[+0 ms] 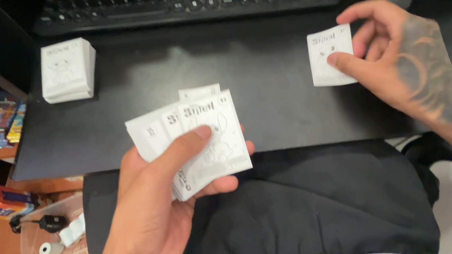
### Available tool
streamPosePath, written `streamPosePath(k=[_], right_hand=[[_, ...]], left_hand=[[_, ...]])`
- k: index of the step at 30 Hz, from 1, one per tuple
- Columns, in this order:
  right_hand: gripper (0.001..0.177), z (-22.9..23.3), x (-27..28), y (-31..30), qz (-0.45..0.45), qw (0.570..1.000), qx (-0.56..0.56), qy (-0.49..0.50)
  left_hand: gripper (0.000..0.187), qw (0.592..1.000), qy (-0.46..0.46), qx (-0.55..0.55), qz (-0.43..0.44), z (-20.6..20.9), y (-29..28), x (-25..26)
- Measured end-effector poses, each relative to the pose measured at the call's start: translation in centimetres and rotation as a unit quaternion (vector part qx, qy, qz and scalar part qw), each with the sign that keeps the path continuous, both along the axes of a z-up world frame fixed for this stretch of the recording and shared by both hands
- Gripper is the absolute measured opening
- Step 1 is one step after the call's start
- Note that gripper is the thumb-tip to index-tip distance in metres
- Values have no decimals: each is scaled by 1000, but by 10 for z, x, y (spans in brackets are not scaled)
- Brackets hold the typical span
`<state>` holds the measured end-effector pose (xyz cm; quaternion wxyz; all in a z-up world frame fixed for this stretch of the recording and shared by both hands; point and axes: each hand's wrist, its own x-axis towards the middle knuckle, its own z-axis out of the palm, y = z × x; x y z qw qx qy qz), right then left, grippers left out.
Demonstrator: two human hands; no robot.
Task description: The person repeatedly picks up small white cards from a stack, flips them over to view the printed side, and places them into separate piles on the desk. The cards feature a cartoon character and the word 'Stitch'. The person continues this sorting process throughout the clip.
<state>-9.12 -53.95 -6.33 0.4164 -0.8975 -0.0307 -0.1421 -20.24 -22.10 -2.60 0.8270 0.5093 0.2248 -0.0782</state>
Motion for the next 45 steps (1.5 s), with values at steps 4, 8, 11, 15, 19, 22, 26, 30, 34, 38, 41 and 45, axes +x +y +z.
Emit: streamPosePath(k=[4, 8, 11, 15, 19, 22, 26, 30, 34, 38, 41, 45], right_hand=[[23, 10, -14, 26, 3, 991, -91, -96], [40, 88, -59, 128, -19, 943, -56, 329], [24, 38, -46, 126, 175, 959, 102, 196], [33, 35, -37, 132, 147, 960, 185, 149], [37, 18, -24, 151, 130, 977, 136, 105], [33, -14, -13, 150, 205, 961, -129, -133], [21, 30, -44, 162, 115, 993, -7, 33], [19, 32, -40, 155, 183, 957, 160, 159], [39, 34, -31, 145, 162, 962, 178, 132], [29, -3, -11, 138, 203, 973, -94, -59], [28, 10, -21, 147, 201, 967, -95, -128], [26, 47, -45, 163, 187, 968, 95, 136]], left_hand=[[53, 998, 29, 22, 49, 6, -5, 4], [57, 997, 15, 50, 53, 9, -5, 3], [61, 998, -5, 51, 47, 9, 5, -1], [61, 995, 21, 31, 93, 14, 26, -11], [51, 989, 44, 46, 133, 14, 37, -19], [51, 989, 33, 44, 139, -3, 43, -16], [59, 994, 4, 46, 102, -5, 37, -18], [59, 995, 0, 8, 96, -9, 32, -17], [54, 991, 63, -1, 120, 15, 37, -27], [50, 991, 32, -1, 130, -2, 44, -26], [53, 987, 54, 7, 149, -3, 42, -24], [58, 994, 1, 13, 111, -8, 32, -19]])
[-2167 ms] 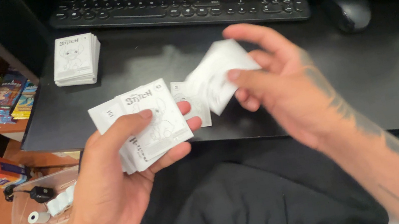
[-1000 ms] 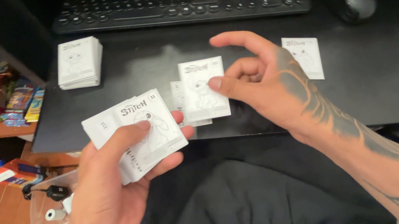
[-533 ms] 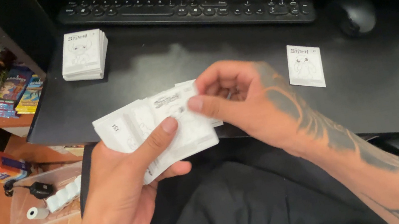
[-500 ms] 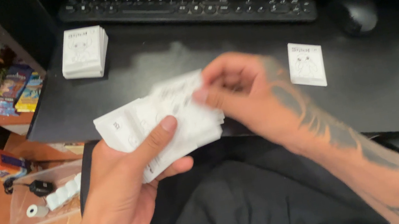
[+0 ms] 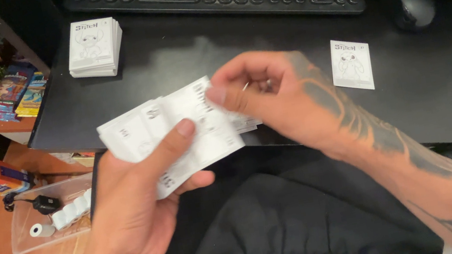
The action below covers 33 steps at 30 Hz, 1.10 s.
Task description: The person repeatedly picks up small white cards from a stack, flips them over to view the printed side, and places them into separate piles on the desk. The cards feature a cartoon character and the word 'Stitch'. The person continues this sorting process throughout the clip.
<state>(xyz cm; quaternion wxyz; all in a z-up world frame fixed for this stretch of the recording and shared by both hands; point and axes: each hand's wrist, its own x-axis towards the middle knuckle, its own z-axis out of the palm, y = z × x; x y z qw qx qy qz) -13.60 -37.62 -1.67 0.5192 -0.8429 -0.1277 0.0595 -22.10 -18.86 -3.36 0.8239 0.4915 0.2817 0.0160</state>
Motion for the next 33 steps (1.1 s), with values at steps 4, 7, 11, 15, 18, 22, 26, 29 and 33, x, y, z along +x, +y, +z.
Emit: streamPosePath(k=[4, 7, 11, 15, 18, 22, 26, 29, 33], right_hand=[[17, -20, 13, -15, -30, 982, 175, 70], [47, -9, 16, -48, -23, 954, 290, 78], [64, 1, 11, -79, -49, 952, 282, 107], [26, -22, 12, -102, -159, 965, 174, 117], [30, -30, 11, -104, -185, 964, 167, 89], [91, -24, 7, -97, -130, 981, 116, 84], [50, -13, 6, -80, -161, 976, 82, 120], [47, -18, 5, -80, -158, 983, 2, 98], [54, -30, 3, -83, -116, 982, -147, -38]], left_hand=[[70, 997, -42, -9, -59, -1, -4, 0], [65, 997, -36, 3, -66, 2, -4, -1], [62, 997, -18, -6, -68, 13, -3, 9], [25, 967, -1, 234, -102, 20, -4, 27], [22, 853, -1, 489, -183, 21, -10, 46], [43, 684, -74, 647, -328, 2, -5, 71], [45, 672, -102, 641, -357, -3, 7, 78], [46, 666, -155, 632, -366, -6, 14, 81], [34, 784, -70, 550, -279, 25, -7, 65]])
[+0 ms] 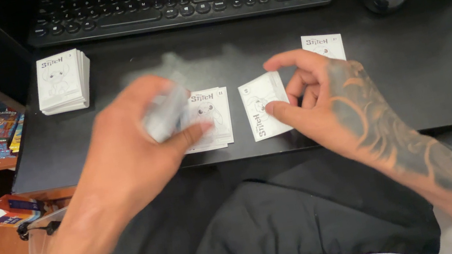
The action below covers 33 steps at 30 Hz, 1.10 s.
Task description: The person repeatedly picks up small white cards from a stack, flips them over to view the printed side, and places them into separate piles on the desk. The cards feature a cartoon character and the word 'Stitch'. The person continues this sorting process throughout the clip.
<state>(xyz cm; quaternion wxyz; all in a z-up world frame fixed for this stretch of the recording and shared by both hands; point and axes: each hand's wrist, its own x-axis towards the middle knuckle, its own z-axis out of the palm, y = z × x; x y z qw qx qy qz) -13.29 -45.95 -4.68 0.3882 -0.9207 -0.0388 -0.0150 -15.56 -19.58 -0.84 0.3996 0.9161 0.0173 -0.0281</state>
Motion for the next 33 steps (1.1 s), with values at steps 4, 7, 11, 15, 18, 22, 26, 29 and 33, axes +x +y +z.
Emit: streamPosePath(k=[4, 7, 11, 15, 18, 22, 26, 29, 33], right_hand=[[43, -10, 1, -5, 19, 997, -60, -46], [43, -5, 1, -11, 9, 996, -83, -29], [16, 31, -14, 2, 12, 998, 68, -12], [23, 47, -18, 6, 4, 985, 155, 76], [18, 33, -12, -6, 14, 978, 203, 39], [18, 10, 17, -50, -28, 946, 321, 39], [43, 1, 45, -87, -21, 967, 253, -1], [27, -10, 57, -99, -14, 996, 13, -89], [14, 0, 44, -78, 53, 973, -82, -210]], left_hand=[[30, 857, 125, -465, 181, 30, -20, -16], [61, 802, 188, -524, 215, 48, -32, -25], [51, 812, 158, -550, 117, 8, -28, -28], [62, 789, 139, -592, 86, -1, -53, -28], [62, 794, 188, -560, 145, 23, -70, -29], [57, 755, 241, -581, 187, 36, -73, -30], [62, 783, 216, -566, 145, 21, -59, -30], [62, 802, 193, -546, 150, 20, -61, -30], [52, 811, 192, -512, 208, 24, -68, -28]])
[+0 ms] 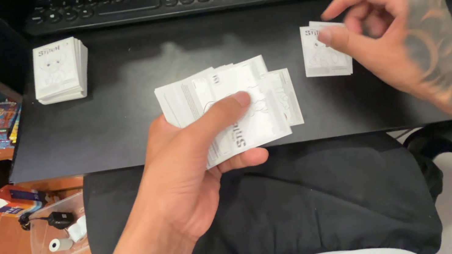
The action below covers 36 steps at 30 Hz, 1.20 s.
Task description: The person repeatedly picks up small white cards from a stack, flips them over to view the printed side, and places them into separate piles on the desk. The cards feature a cartoon character and the word 'Stitch'. The person continues this sorting process throughout the clip.
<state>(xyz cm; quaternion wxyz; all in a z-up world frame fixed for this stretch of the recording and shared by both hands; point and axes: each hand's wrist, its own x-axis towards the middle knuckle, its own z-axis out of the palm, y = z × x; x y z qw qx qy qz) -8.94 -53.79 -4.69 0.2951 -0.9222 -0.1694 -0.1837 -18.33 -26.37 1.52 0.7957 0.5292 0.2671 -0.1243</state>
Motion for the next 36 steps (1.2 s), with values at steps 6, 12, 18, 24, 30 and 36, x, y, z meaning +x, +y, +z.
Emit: streamPosePath(k=[6, 12, 18, 24, 30, 36], right_hand=[[14, 38, -41, 69, 48, 933, 203, 294], [37, 26, 16, 82, 26, 950, 220, 221], [33, 23, 48, 76, 13, 974, 138, 178], [35, -19, 74, 44, 70, 997, -19, -20], [18, 34, 11, 80, 83, 974, 146, 152], [21, 38, -20, 92, 84, 900, 330, 270]], left_hand=[[59, 1000, -13, 23, -12, 0, -4, -1], [59, 997, 13, -45, 55, 11, 21, -10], [56, 998, -27, -15, 49, -1, 35, -8], [51, 998, -17, 5, 68, -7, 27, 0], [54, 997, -62, 9, 39, -17, 28, 2], [62, 997, -74, -10, 17, -19, 27, -5]])
